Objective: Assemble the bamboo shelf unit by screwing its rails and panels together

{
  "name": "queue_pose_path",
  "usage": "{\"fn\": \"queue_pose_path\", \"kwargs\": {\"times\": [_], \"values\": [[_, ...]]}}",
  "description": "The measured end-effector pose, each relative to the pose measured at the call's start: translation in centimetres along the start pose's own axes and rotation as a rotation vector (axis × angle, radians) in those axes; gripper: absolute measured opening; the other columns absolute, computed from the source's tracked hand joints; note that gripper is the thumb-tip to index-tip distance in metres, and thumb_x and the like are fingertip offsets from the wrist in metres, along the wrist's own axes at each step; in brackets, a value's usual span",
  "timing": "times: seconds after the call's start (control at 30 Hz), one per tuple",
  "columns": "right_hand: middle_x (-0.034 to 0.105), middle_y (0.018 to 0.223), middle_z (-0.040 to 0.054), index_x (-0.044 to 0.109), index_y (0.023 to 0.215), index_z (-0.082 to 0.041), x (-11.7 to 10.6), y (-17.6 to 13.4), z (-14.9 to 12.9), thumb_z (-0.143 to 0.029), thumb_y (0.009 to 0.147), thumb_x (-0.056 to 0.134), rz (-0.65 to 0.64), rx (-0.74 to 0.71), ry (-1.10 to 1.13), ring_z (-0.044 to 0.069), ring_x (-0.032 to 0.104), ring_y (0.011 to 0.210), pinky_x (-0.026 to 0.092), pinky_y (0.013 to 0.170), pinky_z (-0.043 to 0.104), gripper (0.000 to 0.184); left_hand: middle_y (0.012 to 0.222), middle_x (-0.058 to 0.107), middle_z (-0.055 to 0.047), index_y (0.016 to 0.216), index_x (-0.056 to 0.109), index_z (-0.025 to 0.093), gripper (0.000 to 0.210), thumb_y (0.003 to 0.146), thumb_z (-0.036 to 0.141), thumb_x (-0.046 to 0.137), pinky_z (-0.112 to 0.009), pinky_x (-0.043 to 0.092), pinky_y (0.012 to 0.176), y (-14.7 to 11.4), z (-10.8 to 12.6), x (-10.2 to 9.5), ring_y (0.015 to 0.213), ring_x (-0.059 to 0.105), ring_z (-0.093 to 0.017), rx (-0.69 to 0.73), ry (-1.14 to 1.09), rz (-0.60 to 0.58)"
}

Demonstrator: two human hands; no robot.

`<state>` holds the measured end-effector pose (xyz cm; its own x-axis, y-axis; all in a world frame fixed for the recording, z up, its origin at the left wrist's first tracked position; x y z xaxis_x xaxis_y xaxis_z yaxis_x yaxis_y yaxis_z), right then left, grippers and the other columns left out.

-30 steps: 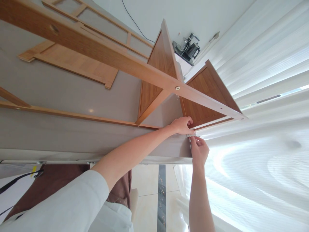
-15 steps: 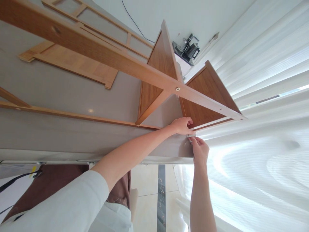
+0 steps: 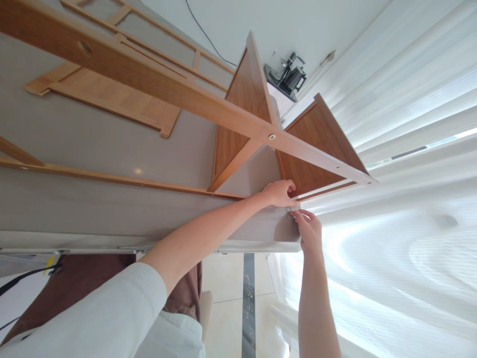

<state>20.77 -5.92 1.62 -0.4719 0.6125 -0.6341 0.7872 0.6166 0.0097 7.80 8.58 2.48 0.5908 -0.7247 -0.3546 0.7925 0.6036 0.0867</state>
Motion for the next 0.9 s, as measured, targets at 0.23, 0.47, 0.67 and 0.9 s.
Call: {"fn": "queue_pose_path", "kwargs": {"times": [0.23, 0.47, 0.67, 0.9], "values": [[0.072, 0.092, 0.0063, 0.058, 0.103, -0.021, -0.4, -2.8, -2.0, -0.049, 0.082, 0.064, 0.168, -0.212, -0.185, 0.017, 0.062, 0.073, 0.045, 0.074, 0.032, 0.035, 0.122, 0.068, 0.0, 0.112, 0.056, 0.024, 0.054, 0.071, 0.051, 0.078, -0.029, 0.051, 0.089, 0.1, -0.1, 0.0, 0.107, 0.066, -0.02, 0.005, 0.0, 0.007], [0.07, 0.095, 0.0063, 0.058, 0.106, -0.022, 0.6, -4.2, -3.6, -0.049, 0.091, 0.054, 0.17, -0.374, -0.293, 0.016, 0.059, 0.068, 0.044, 0.071, 0.03, 0.032, 0.122, 0.068, 0.0, 0.113, 0.056, 0.024, 0.053, 0.072, 0.05, 0.076, -0.03, 0.051, 0.091, 0.3, -0.3, 0.2, 0.107, 0.066, -0.02, 0.018, 0.009, 0.011], [0.07, 0.094, 0.0075, 0.058, 0.107, -0.021, 0.5, -4.4, -3.9, -0.052, 0.093, 0.051, 0.189, -0.404, -0.321, 0.015, 0.057, 0.065, 0.044, 0.07, 0.03, 0.035, 0.121, 0.068, 0.001, 0.113, 0.056, 0.024, 0.054, 0.071, 0.051, 0.076, -0.029, 0.052, 0.088, 0.2, -0.1, 0.1, 0.106, 0.066, -0.019, 0.021, 0.008, 0.011], [0.07, 0.094, 0.0072, 0.058, 0.108, -0.021, 0.7, -4.6, -4.2, -0.051, 0.094, 0.05, 0.176, -0.429, -0.333, 0.016, 0.059, 0.067, 0.045, 0.069, 0.029, 0.034, 0.121, 0.068, 0.0, 0.113, 0.056, 0.024, 0.053, 0.072, 0.05, 0.076, -0.029, 0.051, 0.089, 0.0, 0.1, 0.0, 0.107, 0.066, -0.019, 0.014, 0.013, 0.009]]}}
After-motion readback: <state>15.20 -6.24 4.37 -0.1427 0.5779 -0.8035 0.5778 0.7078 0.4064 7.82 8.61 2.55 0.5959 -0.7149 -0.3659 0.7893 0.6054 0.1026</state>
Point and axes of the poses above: each hand's wrist, its own y-axis towards the middle knuckle, its own x-axis out of the palm, z = x × y, the point moved 10 cm from there along y, towards the middle knuckle
